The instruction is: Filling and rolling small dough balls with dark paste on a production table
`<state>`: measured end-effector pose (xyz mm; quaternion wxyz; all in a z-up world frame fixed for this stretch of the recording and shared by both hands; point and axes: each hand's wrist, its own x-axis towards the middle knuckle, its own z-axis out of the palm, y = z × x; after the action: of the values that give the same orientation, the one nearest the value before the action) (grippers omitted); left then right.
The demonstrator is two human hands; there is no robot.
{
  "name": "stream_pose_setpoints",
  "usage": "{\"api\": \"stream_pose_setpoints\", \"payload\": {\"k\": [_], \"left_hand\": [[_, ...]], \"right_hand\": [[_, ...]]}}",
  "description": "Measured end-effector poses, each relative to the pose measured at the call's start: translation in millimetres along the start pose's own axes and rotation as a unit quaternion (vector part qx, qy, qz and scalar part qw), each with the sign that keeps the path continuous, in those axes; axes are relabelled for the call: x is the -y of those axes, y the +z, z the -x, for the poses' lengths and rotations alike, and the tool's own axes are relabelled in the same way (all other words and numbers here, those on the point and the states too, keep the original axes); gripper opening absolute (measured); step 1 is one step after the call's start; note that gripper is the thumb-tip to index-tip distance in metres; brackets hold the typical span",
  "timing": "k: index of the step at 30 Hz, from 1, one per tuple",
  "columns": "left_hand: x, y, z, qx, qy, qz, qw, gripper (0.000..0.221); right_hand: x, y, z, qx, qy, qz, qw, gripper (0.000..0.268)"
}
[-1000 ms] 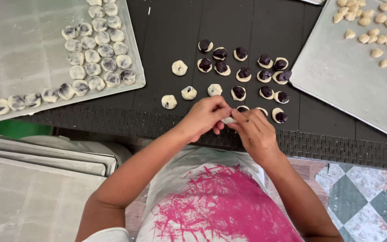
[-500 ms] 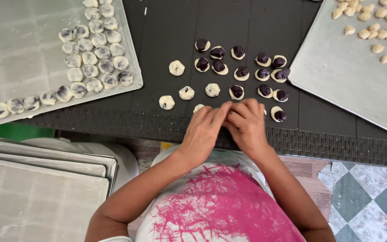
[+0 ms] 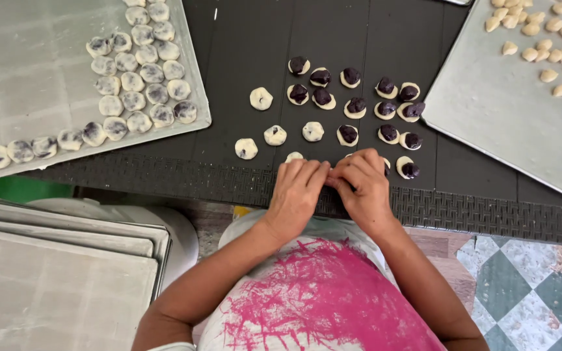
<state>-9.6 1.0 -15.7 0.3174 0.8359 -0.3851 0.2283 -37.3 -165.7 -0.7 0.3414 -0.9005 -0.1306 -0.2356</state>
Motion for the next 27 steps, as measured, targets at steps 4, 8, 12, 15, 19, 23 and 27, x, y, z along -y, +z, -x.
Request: {"api": "stream_pose_setpoints", "payload": {"k": [4,8,12,15,19,23,27], "left_hand": [[-2,-2,5,0.011,-0.01,-0.007,1.0,0.03],[0,-35,-17,0.061,-0.106,0.036,0.992,0.036],[11,-72,-35,0.023,-0.21,0.063,0.976,0.052],[21,-60,-28,-0.025,-0.193,0.04,0.98,0.03],[13,-31,-20,0.007,-0.165,0.043,0.985,0.02],[3,-2,-5,0.056,-0.042,-0.027,0.997,0.043],[-1,-6,-33,0.066,-0.001,-0.008,0.998,0.029]], "right_hand": [[-3,-6,-7,0.012,-0.004,0.02,1.0,0.01],[9,-12,-50,0.084,-0.03,0.102,0.991,0.019],[19,14,-72,0.124,-0.115,0.318,0.933,0.071],[5,28,-64,0.163,-0.068,0.314,0.933,0.073],[-1,3,-75,0.136,-0.092,0.296,0.941,0.074],[-25,-41,-57,0.057,0.034,0.074,0.995,0.05],[-45,-51,-18,0.085,0.07,0.065,0.992,0.008]]}}
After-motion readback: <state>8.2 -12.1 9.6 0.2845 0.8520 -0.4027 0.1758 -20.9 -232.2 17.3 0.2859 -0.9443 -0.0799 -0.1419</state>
